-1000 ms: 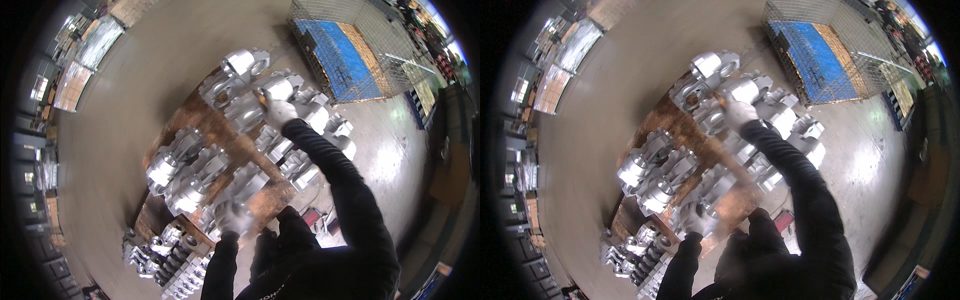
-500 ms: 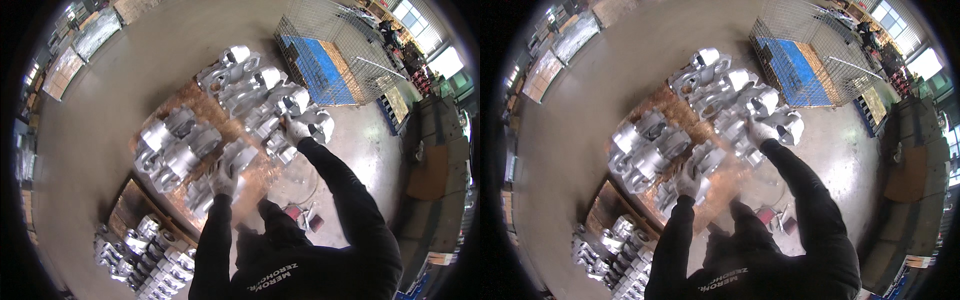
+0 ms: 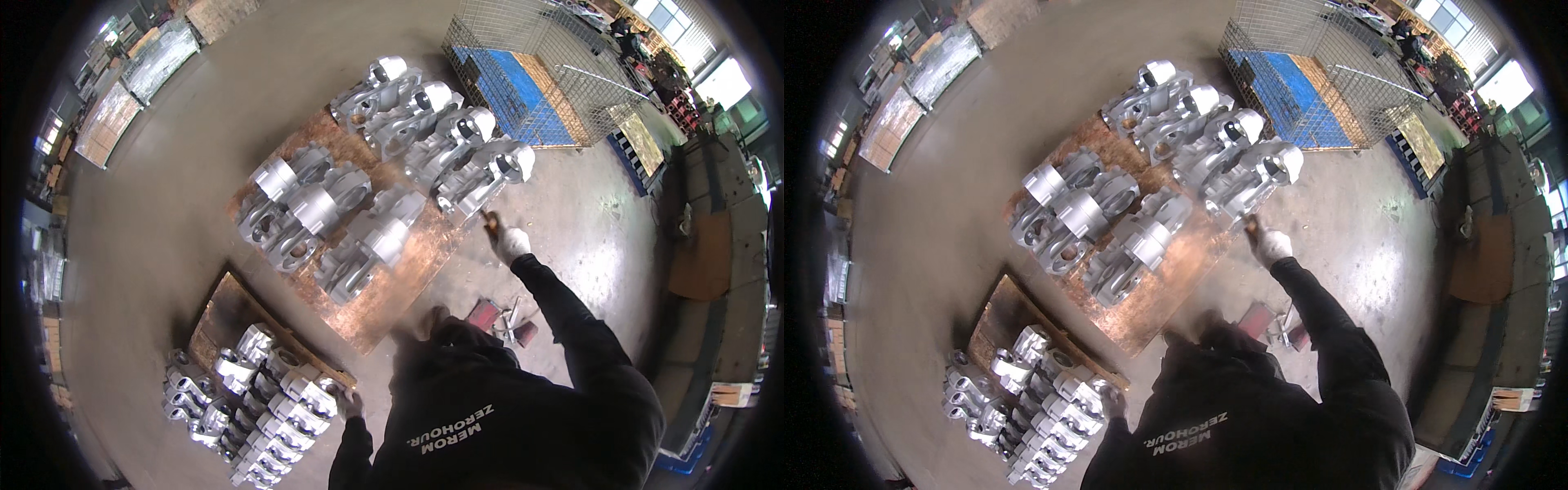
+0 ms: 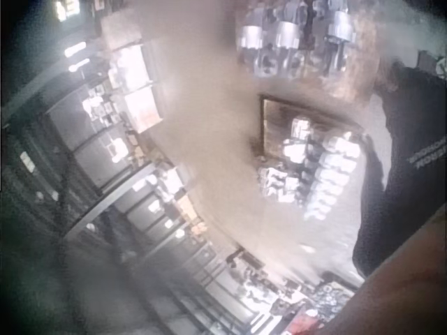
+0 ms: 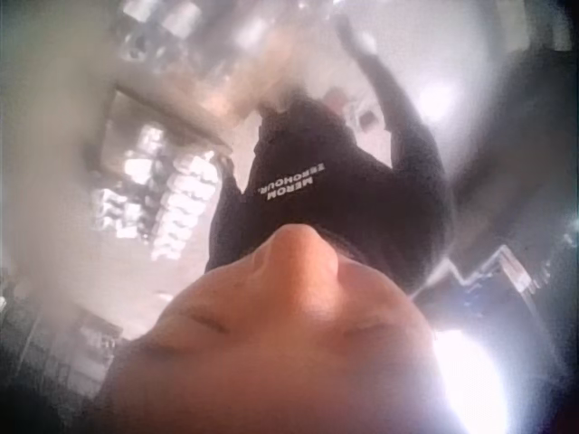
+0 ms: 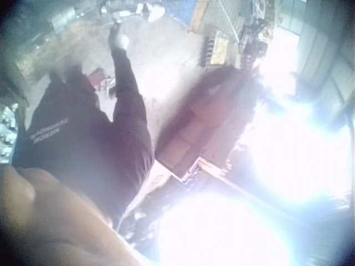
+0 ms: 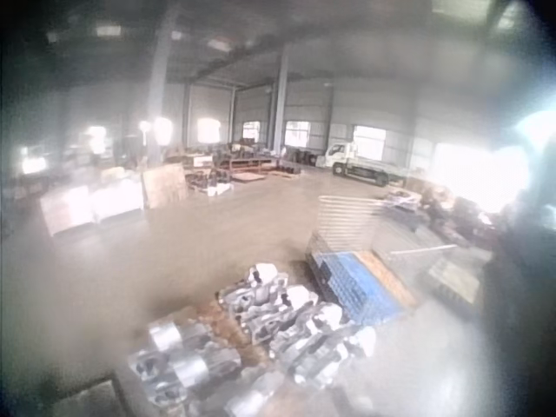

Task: The person moves metal parts from a wire cage onto a wooden pallet, then uses a wire brush to deburr and clean the surfaces of the parts one by one. The person handles each part individually, rotating it to treat different sides before placing it back on the pallet.

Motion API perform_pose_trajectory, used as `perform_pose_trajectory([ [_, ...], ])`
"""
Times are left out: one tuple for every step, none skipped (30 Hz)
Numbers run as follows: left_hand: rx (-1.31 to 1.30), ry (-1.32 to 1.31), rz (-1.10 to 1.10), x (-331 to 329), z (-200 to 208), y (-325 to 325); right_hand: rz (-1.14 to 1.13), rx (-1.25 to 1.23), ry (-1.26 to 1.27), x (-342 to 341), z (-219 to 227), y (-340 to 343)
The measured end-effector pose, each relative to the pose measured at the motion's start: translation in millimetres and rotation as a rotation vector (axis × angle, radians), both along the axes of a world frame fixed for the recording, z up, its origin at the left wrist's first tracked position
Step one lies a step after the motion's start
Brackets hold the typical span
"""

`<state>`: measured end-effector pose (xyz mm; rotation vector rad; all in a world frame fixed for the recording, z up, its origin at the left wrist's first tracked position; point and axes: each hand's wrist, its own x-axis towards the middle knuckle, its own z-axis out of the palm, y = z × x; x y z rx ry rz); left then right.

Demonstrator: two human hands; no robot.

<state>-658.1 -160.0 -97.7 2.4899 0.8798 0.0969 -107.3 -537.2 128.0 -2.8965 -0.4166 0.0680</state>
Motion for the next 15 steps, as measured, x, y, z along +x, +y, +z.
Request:
perform_pose_trajectory([
  [-0.307, 0.383, 0.344, -19, 5, -12, -0.173, 0.151, -0.118, 7, -6, -7],
  [-0.400, 0.492, 0.508, -39, 2, -14, -0.347, 0.313, -0.219, 12, -17, -12],
  [-0.443, 0.484, 0.621, -58, -3, -15, -0.317, 0.216, -0.146, 11, -12, -9],
  [-0.481, 0.459, 0.721, -67, -8, -19, -0.026, 0.121, -0.088, 11, 0, -8],
  [-0.513, 0.436, 0.786, -69, -11, -25, 0.019, 0.047, -0.081, 17, 1, -9],
  [-0.533, 0.406, 0.810, -63, -16, -33, 0.059, -0.034, -0.072, 27, 1, -10],
  [-0.543, 0.363, 0.761, -57, -21, -35, -0.157, 0.137, -0.165, 41, -5, -12],
  [-0.516, 0.273, 0.644, -43, -30, -37, -0.374, 0.314, -0.250, 53, -11, -13],
  [-0.451, 0.154, 0.514, -30, -34, -37, -0.328, 0.287, -0.180, 55, -7, -8],
  [-0.364, 0.049, 0.386, -2, -30, -42, -0.011, 0.142, -0.100, 57, -12, -23],
  [-0.468, -0.146, 0.383, -16, -36, -33, 0.053, 0.163, -0.055, 51, -9, 2],
  [-0.636, -0.305, 0.305, 11, -25, -31, 0.051, 0.132, -0.017, 43, -5, -11],
  [-0.742, -0.191, 0.342, 39, -7, -40, -0.164, 0.237, -0.114, 40, -17, -26],
  [-0.859, -0.052, 0.358, 89, 38, -59, -0.390, 0.317, -0.215, 35, -38, -53],
  [-0.776, -0.087, 0.312, 95, 50, -62, -0.266, 0.275, -0.171, 20, -45, -54],
])
